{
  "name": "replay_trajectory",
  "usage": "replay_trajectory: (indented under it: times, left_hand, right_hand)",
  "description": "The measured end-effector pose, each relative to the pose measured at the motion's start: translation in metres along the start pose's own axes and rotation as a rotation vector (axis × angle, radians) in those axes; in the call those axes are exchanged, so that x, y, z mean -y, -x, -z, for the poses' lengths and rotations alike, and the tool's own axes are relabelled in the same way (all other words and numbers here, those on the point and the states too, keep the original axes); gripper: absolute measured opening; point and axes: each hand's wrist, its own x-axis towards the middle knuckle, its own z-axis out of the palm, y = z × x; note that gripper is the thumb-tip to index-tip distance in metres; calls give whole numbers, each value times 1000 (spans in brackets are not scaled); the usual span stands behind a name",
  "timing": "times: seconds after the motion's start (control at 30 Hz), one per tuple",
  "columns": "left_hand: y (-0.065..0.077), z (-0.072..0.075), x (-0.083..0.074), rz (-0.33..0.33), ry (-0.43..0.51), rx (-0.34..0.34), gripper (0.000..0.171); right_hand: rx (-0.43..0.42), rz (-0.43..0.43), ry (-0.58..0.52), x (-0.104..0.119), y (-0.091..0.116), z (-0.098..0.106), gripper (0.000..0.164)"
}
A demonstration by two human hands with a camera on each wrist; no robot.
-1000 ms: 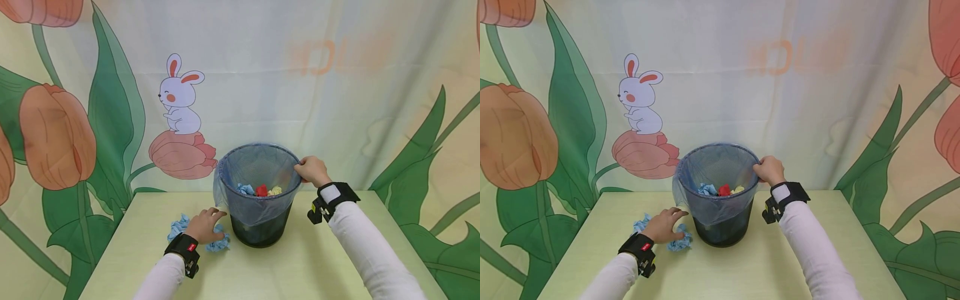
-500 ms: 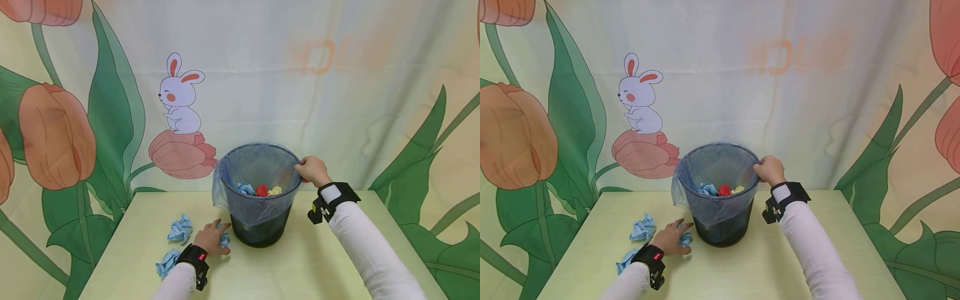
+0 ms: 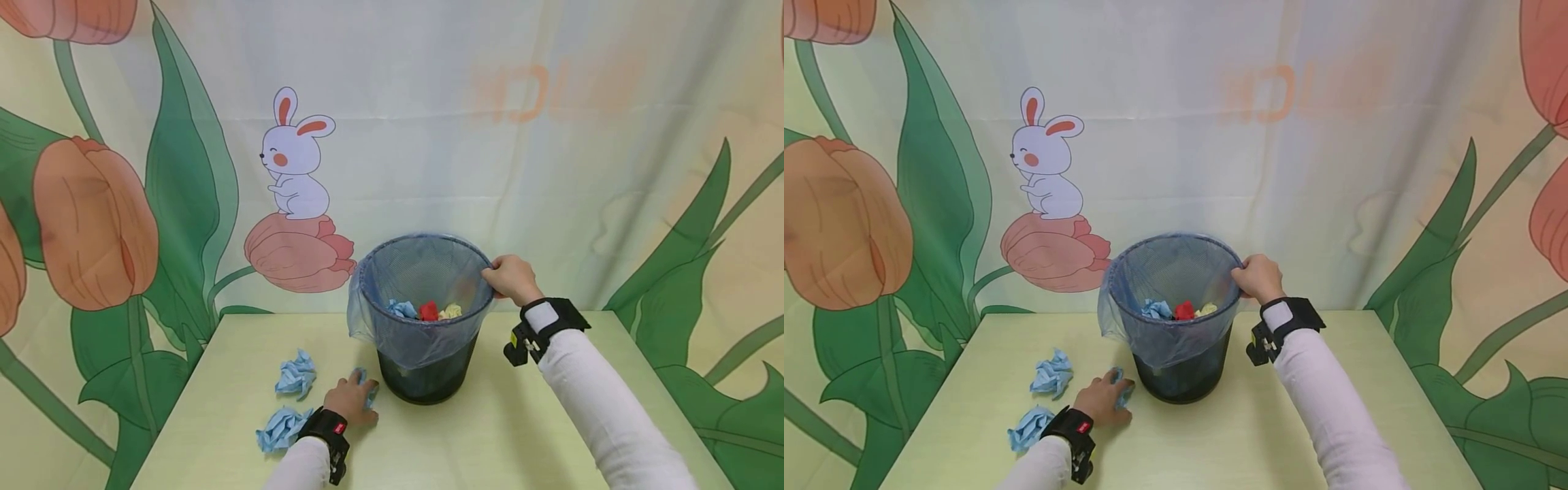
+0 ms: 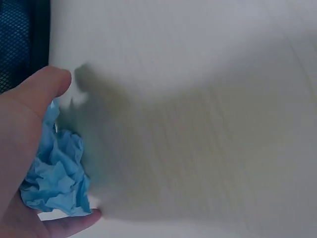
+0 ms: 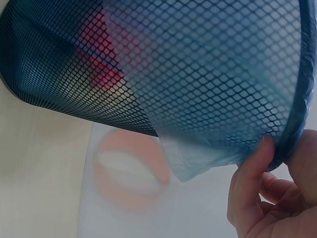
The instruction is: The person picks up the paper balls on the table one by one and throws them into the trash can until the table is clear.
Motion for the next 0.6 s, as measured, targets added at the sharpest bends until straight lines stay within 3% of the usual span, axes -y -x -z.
replay_trajectory:
  times: [0.23, 0.6]
  left_hand:
    - [0, -7, 2, -22, -101, -101, 44]
    - [0, -5, 8, -35, -109, -95, 40]
  right_hand:
    - [-3, -6, -13, 0, -1, 1, 32]
    - [-13, -1, 5, -1, -1, 0, 31]
